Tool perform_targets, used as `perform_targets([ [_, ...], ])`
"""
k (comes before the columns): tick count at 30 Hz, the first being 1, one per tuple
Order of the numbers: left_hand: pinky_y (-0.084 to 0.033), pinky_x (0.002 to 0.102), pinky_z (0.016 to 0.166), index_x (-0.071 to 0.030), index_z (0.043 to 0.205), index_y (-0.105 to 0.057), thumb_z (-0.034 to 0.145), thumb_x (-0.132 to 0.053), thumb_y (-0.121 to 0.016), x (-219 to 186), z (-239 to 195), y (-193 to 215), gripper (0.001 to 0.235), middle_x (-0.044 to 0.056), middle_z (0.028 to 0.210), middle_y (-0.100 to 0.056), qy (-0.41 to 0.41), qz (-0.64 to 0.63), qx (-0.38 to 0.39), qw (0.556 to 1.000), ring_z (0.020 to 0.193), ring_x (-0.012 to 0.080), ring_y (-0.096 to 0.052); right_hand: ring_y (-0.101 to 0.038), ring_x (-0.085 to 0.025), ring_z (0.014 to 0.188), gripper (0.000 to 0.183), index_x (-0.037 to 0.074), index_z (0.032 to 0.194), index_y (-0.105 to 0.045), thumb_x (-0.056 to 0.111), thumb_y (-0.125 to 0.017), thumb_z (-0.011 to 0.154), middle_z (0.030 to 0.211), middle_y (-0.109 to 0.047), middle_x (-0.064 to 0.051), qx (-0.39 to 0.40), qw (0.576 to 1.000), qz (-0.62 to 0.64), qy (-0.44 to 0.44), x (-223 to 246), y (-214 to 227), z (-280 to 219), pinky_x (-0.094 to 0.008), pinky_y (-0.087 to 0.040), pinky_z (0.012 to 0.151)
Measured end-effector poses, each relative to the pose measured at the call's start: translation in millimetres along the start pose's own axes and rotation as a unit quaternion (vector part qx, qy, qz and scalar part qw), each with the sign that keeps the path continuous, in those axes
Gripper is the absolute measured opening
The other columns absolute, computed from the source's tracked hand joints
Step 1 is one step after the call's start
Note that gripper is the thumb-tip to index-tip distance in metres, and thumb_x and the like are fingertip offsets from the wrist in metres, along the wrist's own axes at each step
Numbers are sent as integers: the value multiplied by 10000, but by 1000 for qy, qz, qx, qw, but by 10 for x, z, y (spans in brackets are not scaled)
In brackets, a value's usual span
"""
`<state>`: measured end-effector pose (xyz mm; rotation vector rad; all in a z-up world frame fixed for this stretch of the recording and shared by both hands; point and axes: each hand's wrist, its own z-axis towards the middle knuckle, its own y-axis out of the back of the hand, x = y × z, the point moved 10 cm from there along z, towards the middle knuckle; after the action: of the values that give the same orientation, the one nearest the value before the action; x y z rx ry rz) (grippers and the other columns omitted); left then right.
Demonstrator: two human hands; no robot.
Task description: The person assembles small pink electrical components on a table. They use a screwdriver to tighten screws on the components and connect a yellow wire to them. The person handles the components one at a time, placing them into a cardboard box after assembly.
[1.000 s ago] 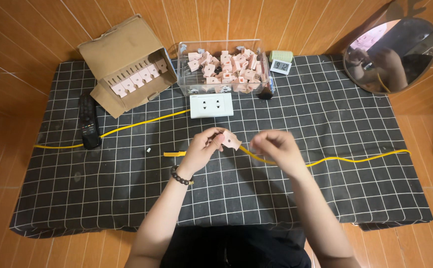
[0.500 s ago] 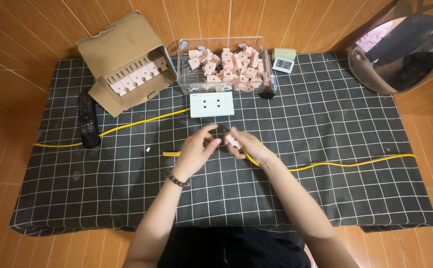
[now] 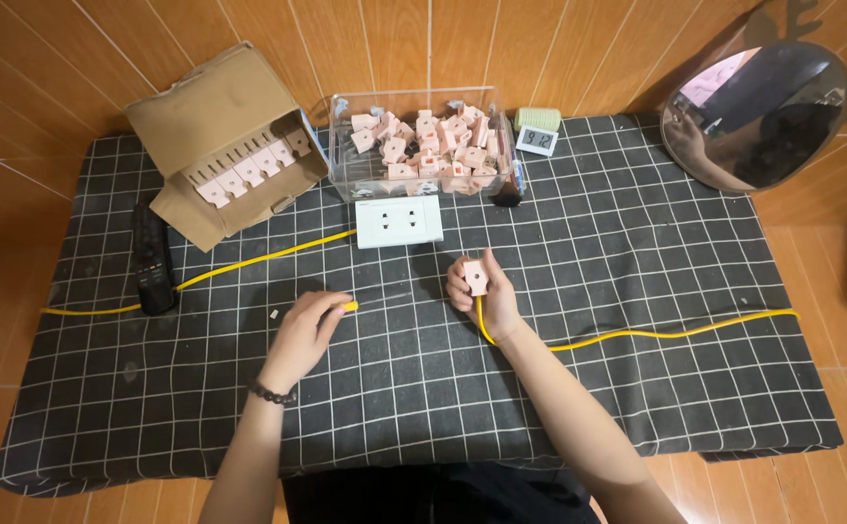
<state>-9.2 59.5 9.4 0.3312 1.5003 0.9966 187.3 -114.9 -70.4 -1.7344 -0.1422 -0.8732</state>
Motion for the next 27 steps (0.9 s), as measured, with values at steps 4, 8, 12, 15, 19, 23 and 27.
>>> perform_targets([
  [4,-577,488,870,-90,1280,-677,1070,-111,-509,-479,268,88,269,213,902,-785,8,-135,-19,991,960,411,-752,-339,-74,488,586,112,962,-481,663,-314,1074,690,-317,20,31,999,32,4,6,78,1,-222,-293,422],
  [8,-581,480,870,-107,1251,-664,993,-144,-680,-1044,556,18,261,201,1025,-779,-48,-196,2,979,1004,408,-744,-347,-79,516,558,112,982,-481,638,-322,1079,703,-310,26,39,996,80,24,156,47,-1,-220,-305,449],
  [12,-603,405,886,-119,1178,-719,970,-141,-730,-1420,640,-43,209,118,1062,-770,-130,-132,-37,982,1023,332,-751,-377,-107,596,526,112,1023,-511,600,-325,1082,732,-332,14,23,990,124,57,335,34,-34,-237,-350,507],
  [15,-632,358,715,-130,1173,-737,965,-116,-734,-1453,609,-92,209,120,971,-762,-158,-110,-75,978,877,316,-758,-372,-112,606,514,124,994,-497,604,-333,1072,714,-316,20,5,990,126,67,362,69,-35,-239,-351,523],
  [19,-634,354,687,-158,1173,-738,965,-165,-742,-1426,519,-181,208,84,983,-742,-201,-48,-121,971,865,283,-748,-379,-122,617,511,124,991,-500,604,-341,1065,707,-324,14,-3,989,125,72,375,70,-12,-250,-357,530],
  [23,-635,294,666,-164,1141,-757,966,-158,-734,-1491,426,-196,176,41,944,-729,-247,-4,-158,956,838,220,-744,-390,-134,633,501,116,1007,-504,595,-365,1060,710,-334,8,1,988,133,74,394,58,-2,-262,-371,540],
  [27,-641,298,633,-141,1122,-751,979,-135,-701,-1547,395,-160,151,51,932,-711,-265,13,-172,949,813,221,-740,-417,-135,634,493,124,1020,-528,586,-360,1057,712,-348,0,-5,990,120,78,398,61,0,-265,-403,541],
])
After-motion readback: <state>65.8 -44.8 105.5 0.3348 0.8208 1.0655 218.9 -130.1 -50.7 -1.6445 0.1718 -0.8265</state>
